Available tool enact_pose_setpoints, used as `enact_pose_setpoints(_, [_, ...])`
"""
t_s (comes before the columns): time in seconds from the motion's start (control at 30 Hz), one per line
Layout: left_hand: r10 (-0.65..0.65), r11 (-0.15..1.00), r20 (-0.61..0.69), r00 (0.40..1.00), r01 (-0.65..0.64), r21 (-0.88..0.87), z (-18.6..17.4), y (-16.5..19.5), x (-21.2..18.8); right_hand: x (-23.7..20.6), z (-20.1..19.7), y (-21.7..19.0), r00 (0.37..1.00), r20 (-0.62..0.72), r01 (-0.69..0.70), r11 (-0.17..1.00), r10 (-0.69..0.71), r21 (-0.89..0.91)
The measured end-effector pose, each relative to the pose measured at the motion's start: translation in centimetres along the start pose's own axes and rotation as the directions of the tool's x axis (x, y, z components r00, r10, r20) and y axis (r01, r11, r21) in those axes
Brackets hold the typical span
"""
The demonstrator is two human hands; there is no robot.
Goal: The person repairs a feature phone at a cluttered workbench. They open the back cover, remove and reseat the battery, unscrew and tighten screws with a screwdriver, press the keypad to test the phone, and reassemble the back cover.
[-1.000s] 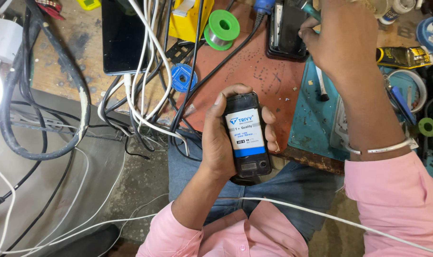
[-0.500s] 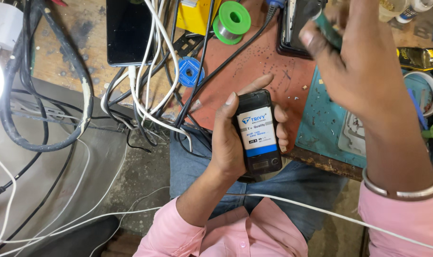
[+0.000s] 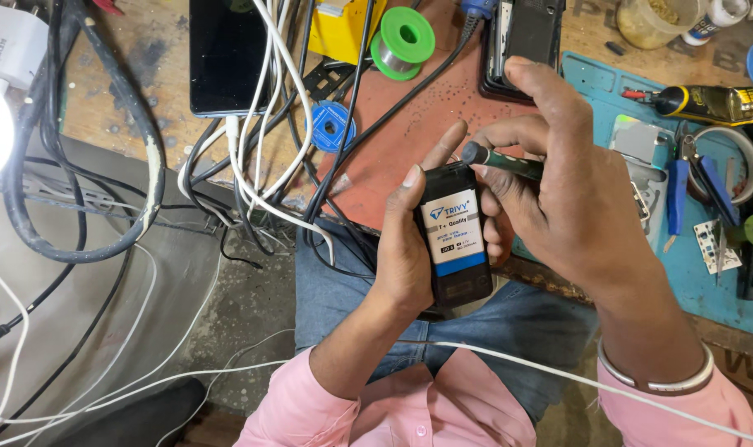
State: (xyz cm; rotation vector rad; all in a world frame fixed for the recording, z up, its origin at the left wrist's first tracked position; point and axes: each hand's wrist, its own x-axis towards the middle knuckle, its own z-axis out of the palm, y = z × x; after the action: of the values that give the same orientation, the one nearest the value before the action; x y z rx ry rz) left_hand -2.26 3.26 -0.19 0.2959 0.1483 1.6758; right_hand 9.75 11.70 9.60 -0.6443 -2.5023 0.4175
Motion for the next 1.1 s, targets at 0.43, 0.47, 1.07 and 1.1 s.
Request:
enact_pose_setpoints(0.43, [-0.017,0.998,0.01,1.0,0.018,-0.056,-0.2,0.1,0.1,-0.4,1.0,-0.3,0.989,-0.074,-0.108,0.969,0.127,0.224])
enact_pose_setpoints(0.47, [-0.017,0.998,0.004,1.0,0.017,-0.057,-0.2,0.1,0.1,-0.5,1.0,-0.1,0.986,-0.066,-0.132,0.955,0.154,0.265])
enact_pose_setpoints(1.07, [-0.03,0.996,0.022,0.999,0.032,-0.086,-0.5,0.2,-0.2,-4.1,2.0,-0.4,0.887,-0.429,0.061,0.881,0.168,0.47])
enact_pose_setpoints(1.1, [-0.029,0.995,0.025,0.999,0.031,-0.091,-0.5,0.2,-0.2,-4.1,2.2,-0.4,0.879,-0.454,0.082,0.891,0.147,0.447])
